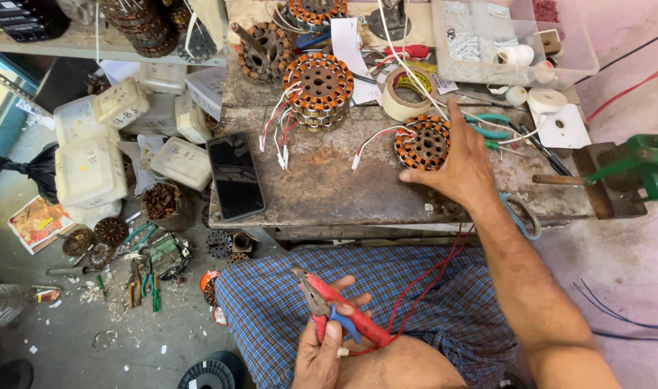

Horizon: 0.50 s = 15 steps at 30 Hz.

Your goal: The person sits on the floor and works on a circular stator, stripping and twisting wires, then using a multimeter to test continuity between terminals. The person handles multiple stators and uses pliers and scissors during the process.

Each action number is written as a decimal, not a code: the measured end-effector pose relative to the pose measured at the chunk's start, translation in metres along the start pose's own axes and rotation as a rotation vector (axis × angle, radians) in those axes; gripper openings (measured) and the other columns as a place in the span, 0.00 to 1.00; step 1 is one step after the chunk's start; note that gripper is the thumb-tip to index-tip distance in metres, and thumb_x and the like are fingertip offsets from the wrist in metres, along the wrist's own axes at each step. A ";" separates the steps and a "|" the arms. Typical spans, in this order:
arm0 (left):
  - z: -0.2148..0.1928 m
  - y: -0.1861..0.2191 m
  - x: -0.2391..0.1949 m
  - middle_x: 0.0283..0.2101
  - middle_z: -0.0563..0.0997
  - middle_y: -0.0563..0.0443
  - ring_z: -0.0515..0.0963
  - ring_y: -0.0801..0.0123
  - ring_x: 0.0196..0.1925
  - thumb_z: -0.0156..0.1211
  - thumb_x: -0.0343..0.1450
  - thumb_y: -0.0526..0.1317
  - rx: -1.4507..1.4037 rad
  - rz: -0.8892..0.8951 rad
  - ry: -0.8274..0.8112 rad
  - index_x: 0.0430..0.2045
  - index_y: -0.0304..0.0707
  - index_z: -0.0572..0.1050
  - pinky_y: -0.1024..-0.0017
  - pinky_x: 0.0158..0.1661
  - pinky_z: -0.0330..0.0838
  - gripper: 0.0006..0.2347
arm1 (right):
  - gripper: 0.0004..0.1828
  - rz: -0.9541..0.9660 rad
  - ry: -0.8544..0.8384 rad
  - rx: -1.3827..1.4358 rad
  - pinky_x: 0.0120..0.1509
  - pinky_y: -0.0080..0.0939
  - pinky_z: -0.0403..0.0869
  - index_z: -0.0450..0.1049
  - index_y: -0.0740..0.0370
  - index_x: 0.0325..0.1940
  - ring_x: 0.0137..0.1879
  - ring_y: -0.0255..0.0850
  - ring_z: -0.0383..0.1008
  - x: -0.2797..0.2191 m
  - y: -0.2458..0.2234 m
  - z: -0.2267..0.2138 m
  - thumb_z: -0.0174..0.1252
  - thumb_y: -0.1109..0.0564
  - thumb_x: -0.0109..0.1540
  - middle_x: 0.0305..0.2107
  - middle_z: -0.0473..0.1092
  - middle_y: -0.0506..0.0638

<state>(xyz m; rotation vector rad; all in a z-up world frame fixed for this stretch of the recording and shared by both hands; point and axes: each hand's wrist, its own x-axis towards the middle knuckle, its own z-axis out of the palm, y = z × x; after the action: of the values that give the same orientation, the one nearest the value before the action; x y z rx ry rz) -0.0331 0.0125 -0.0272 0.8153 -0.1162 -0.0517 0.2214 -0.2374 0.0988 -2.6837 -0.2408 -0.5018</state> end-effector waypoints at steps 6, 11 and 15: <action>0.002 -0.002 -0.004 0.70 0.64 0.32 0.74 0.44 0.66 0.53 0.76 0.42 -0.124 -0.067 0.162 0.47 0.29 0.75 0.42 0.62 0.74 0.13 | 0.65 -0.141 -0.037 -0.023 0.77 0.58 0.64 0.51 0.55 0.81 0.73 0.60 0.63 0.019 -0.038 -0.039 0.76 0.33 0.48 0.66 0.63 0.64; -0.005 -0.003 -0.002 0.70 0.65 0.31 0.75 0.44 0.66 0.53 0.76 0.41 -0.155 -0.016 0.132 0.46 0.29 0.75 0.42 0.62 0.74 0.12 | 0.64 -0.471 -0.278 0.125 0.77 0.59 0.59 0.47 0.55 0.82 0.75 0.62 0.57 0.092 -0.087 -0.005 0.75 0.36 0.51 0.71 0.56 0.68; -0.006 0.003 -0.003 0.71 0.63 0.31 0.73 0.43 0.67 0.55 0.76 0.42 -0.150 0.022 0.137 0.45 0.28 0.75 0.42 0.62 0.73 0.13 | 0.76 -0.537 -0.363 0.031 0.76 0.60 0.57 0.41 0.56 0.81 0.74 0.67 0.52 0.152 -0.112 0.044 0.79 0.31 0.42 0.71 0.50 0.72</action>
<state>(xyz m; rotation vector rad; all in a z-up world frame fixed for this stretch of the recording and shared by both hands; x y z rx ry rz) -0.0357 0.0196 -0.0293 0.6650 0.0081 0.0165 0.3487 -0.1035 0.1585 -2.6448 -1.0776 -0.1445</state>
